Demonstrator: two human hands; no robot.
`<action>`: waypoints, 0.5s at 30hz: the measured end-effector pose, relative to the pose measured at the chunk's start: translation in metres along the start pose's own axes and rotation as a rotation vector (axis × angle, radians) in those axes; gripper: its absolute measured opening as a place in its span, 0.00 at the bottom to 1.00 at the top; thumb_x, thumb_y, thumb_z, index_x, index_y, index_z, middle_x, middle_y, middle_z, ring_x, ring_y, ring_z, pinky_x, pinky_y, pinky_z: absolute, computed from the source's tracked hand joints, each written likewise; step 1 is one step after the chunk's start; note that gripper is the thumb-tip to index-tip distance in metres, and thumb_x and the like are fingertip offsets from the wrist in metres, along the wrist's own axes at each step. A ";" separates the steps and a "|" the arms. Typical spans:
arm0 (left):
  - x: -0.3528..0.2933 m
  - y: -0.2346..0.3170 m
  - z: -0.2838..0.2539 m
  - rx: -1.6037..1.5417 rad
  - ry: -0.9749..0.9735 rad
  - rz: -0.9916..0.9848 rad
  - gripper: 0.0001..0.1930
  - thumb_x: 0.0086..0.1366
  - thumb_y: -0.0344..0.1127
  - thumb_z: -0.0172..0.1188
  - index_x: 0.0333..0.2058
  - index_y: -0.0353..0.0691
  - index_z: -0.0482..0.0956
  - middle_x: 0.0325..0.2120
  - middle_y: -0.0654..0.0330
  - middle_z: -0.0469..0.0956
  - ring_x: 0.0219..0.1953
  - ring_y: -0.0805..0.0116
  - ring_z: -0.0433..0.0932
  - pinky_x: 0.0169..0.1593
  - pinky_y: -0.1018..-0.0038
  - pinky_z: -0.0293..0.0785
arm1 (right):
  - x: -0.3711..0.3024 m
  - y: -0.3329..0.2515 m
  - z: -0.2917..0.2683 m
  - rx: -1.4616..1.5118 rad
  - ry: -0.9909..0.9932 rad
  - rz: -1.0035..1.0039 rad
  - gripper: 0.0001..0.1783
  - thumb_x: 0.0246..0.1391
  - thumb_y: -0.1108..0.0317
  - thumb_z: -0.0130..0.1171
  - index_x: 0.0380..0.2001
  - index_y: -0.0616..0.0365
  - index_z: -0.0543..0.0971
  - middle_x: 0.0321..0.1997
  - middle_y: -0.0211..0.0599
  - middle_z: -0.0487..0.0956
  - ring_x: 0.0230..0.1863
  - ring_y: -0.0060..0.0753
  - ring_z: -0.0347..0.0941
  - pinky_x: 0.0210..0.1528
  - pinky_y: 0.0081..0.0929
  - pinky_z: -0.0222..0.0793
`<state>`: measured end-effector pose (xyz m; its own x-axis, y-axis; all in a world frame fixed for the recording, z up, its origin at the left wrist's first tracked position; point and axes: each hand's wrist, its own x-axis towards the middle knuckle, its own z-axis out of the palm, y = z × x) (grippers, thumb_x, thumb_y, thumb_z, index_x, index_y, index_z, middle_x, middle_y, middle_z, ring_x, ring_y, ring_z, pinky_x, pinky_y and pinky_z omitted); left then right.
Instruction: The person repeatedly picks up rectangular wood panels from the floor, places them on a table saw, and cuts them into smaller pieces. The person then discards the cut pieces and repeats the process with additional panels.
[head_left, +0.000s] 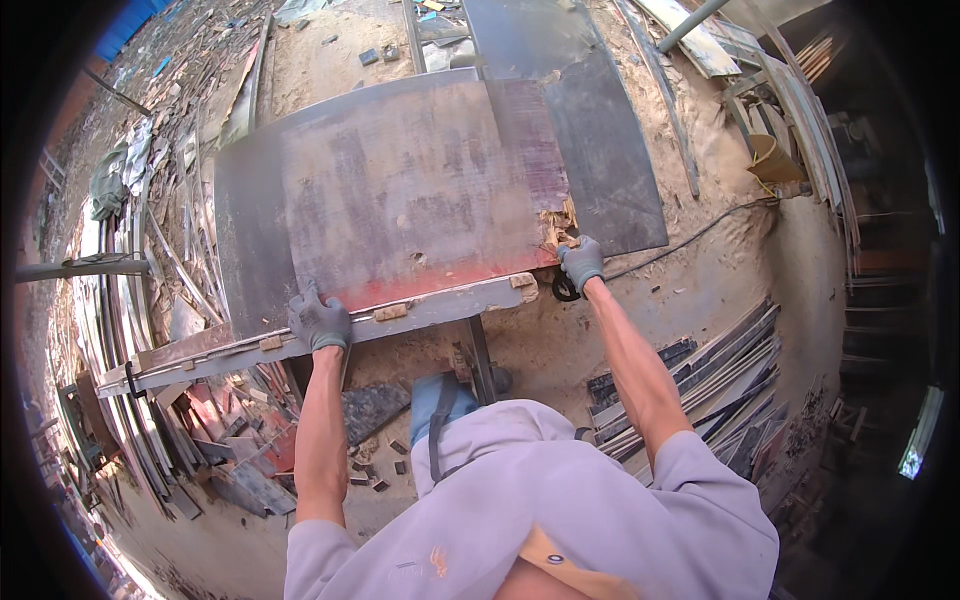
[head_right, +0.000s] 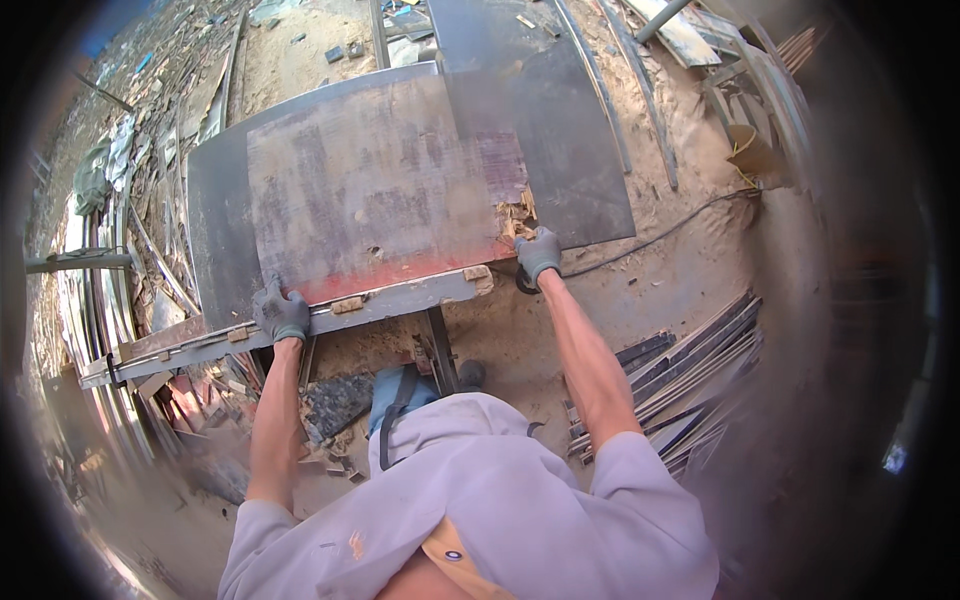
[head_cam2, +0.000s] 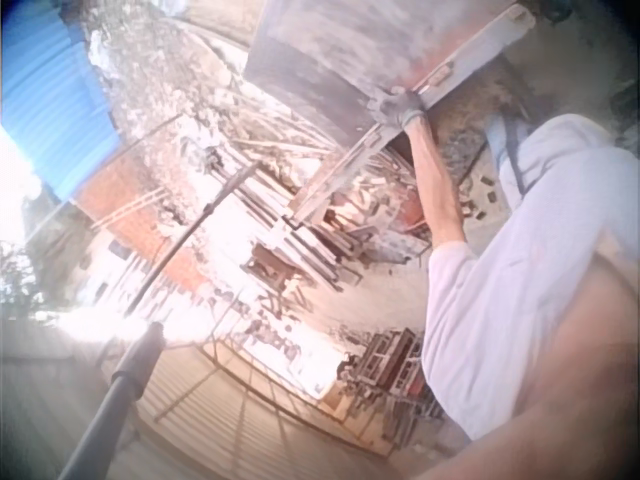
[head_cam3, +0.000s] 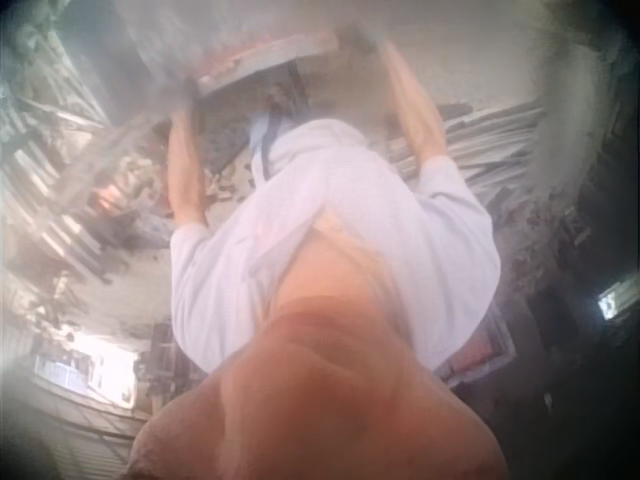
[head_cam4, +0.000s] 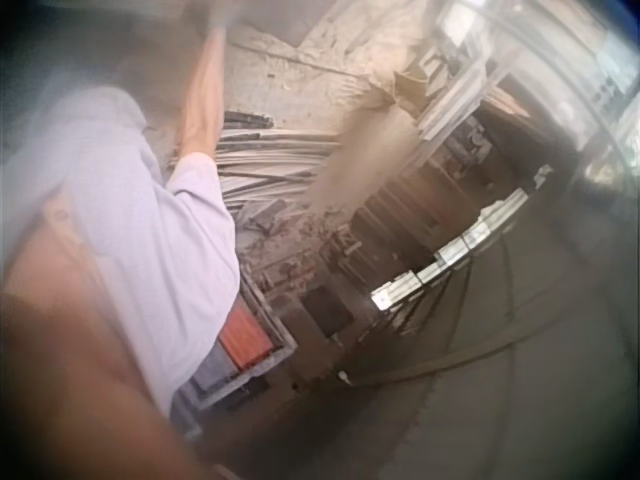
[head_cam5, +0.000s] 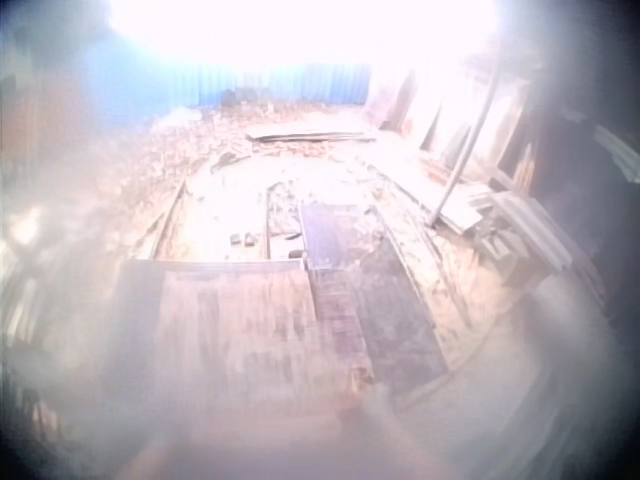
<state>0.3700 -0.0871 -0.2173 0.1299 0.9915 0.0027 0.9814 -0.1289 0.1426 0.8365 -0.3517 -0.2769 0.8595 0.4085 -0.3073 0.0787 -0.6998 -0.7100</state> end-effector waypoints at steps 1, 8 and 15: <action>0.004 0.001 0.003 0.004 0.017 0.010 0.36 0.56 0.41 0.60 0.67 0.47 0.74 0.47 0.45 0.78 0.51 0.45 0.77 0.57 0.53 0.72 | 0.000 -0.010 -0.001 -0.006 -0.007 0.004 0.10 0.54 0.72 0.69 0.25 0.57 0.75 0.18 0.30 0.76 0.15 0.22 0.71 0.17 0.28 0.64; 0.035 0.022 0.009 0.002 0.035 0.019 0.34 0.57 0.44 0.58 0.66 0.49 0.76 0.48 0.45 0.79 0.51 0.46 0.78 0.58 0.54 0.72 | 0.022 -0.045 -0.010 0.129 -0.040 0.015 0.11 0.52 0.68 0.70 0.24 0.58 0.77 0.18 0.32 0.78 0.16 0.23 0.73 0.19 0.30 0.67; 0.044 0.033 0.006 0.018 0.043 -0.016 0.31 0.60 0.45 0.57 0.64 0.51 0.80 0.50 0.45 0.81 0.55 0.46 0.77 0.60 0.54 0.71 | 0.024 -0.058 -0.005 0.130 -0.047 -0.017 0.10 0.56 0.69 0.69 0.25 0.56 0.77 0.16 0.30 0.76 0.13 0.20 0.69 0.15 0.26 0.62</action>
<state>0.4091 -0.0477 -0.2184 0.1080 0.9932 0.0430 0.9857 -0.1126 0.1252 0.8548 -0.3046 -0.2397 0.8335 0.4490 -0.3220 0.0242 -0.6119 -0.7905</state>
